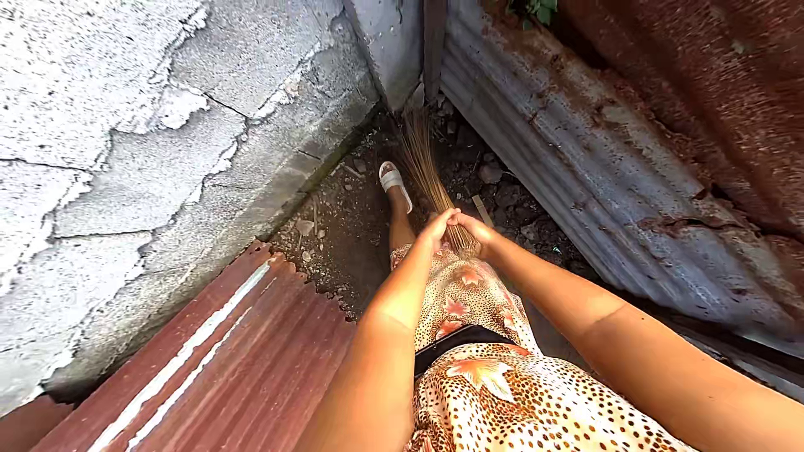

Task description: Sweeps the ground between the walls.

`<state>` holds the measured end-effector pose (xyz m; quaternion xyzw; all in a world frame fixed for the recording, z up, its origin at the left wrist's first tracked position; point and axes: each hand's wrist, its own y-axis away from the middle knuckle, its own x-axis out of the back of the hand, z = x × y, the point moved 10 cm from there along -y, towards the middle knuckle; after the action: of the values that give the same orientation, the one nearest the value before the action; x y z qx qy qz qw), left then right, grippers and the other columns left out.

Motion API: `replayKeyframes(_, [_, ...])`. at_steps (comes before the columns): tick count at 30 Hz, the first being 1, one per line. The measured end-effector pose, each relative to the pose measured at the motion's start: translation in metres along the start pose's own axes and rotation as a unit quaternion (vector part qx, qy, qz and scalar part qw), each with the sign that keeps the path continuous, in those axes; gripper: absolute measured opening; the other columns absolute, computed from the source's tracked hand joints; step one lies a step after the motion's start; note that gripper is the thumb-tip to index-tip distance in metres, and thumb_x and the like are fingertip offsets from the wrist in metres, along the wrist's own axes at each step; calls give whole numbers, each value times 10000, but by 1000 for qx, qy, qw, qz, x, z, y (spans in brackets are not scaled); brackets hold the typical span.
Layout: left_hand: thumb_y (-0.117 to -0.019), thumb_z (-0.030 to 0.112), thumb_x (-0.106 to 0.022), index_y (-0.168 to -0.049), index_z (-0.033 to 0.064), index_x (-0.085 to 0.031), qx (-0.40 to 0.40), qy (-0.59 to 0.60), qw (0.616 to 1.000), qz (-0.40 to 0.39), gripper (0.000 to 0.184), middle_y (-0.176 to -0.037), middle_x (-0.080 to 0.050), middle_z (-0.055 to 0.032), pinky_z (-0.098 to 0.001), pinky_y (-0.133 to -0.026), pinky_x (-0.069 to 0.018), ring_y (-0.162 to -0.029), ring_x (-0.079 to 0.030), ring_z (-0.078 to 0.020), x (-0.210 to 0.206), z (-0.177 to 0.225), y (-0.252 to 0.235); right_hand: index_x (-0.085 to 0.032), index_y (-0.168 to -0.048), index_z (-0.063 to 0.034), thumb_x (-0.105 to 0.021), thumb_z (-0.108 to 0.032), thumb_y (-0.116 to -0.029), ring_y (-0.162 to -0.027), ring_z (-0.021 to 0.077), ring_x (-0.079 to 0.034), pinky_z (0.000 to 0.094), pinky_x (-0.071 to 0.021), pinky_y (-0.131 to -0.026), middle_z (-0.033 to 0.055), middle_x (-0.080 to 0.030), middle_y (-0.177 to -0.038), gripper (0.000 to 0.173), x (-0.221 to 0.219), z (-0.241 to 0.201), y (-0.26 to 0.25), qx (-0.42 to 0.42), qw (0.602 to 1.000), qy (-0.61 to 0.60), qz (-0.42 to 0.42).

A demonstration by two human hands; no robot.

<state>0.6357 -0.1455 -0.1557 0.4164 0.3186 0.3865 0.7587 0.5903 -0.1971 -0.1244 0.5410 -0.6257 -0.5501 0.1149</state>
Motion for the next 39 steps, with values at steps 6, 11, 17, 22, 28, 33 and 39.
replayKeyframes(6, [-1049, 224, -543, -1410, 75, -496, 32, 70, 981, -179, 393, -981, -675, -120, -284, -549, -546, -692, -651, -168, -84, -14, 87, -599, -1146, -169, -664, -498, -885, -664, 109, -653, 278, -589, -612, 7, -657, -846, 425, 15, 34, 110, 28, 985, -109, -134])
replayKeyframes(11, [-1053, 270, -538, -1228, 67, -591, 174, 5, 959, -222, 273, -1031, -663, -109, -420, -764, -567, -901, -658, -225, -97, -50, 117, -379, -1444, -109, -623, -367, -941, -846, 205, -719, 379, -632, -747, 93, -688, -1072, 616, 26, 61, 159, -7, 999, -15, 41])
replayKeyframes(17, [-1007, 488, -595, -1545, 152, -263, 254, -199, 914, -246, 716, -972, -603, -117, -340, -624, -527, -749, -612, -194, -45, -85, 136, -586, -989, -118, -250, -376, -1051, -699, 190, -673, 378, -606, -653, 61, -658, -803, 428, -53, 113, 140, 8, 923, -357, 142])
replayKeyframes(22, [-990, 453, -606, -910, 150, -595, 337, -296, 851, -273, 314, -678, -535, -3, -262, -476, -422, -523, -494, -109, 43, -115, 169, -567, -972, -101, -386, -287, -1071, -652, 166, -653, 348, -603, -623, 52, -624, -756, 277, -150, 164, 113, 72, 824, -507, 242])
replayKeyframes(28, [-988, 383, -615, -994, 128, -621, 361, -425, 777, -291, 255, -792, -545, -10, -301, -587, -444, -641, -501, -118, 133, -141, 173, -528, -1037, -97, -421, -178, -1054, -650, 160, -653, 336, -585, -600, 68, -626, -754, 135, -231, 201, 76, 71, 700, -626, 337])
replayKeyframes(33, [-1081, 327, -459, -1072, 79, -614, 337, -407, 822, -209, 292, -882, -605, -59, -362, -706, -513, -755, -584, -162, 175, -99, 140, -550, -1020, -107, -452, -254, -1039, -661, 170, -647, 353, -574, -603, 69, -628, -766, 178, -246, 188, -3, 47, 705, -663, 246])
replayKeyframes(39, [-974, 346, -628, -1112, 126, -629, 184, -344, 916, -91, 260, -832, -641, -34, -343, -615, -555, -693, -634, -139, 186, 5, 56, -587, -1020, -148, -485, -379, -1016, -633, 135, -646, 308, -578, -593, 35, -640, -761, 252, -224, 77, -73, 170, 826, -536, 43])
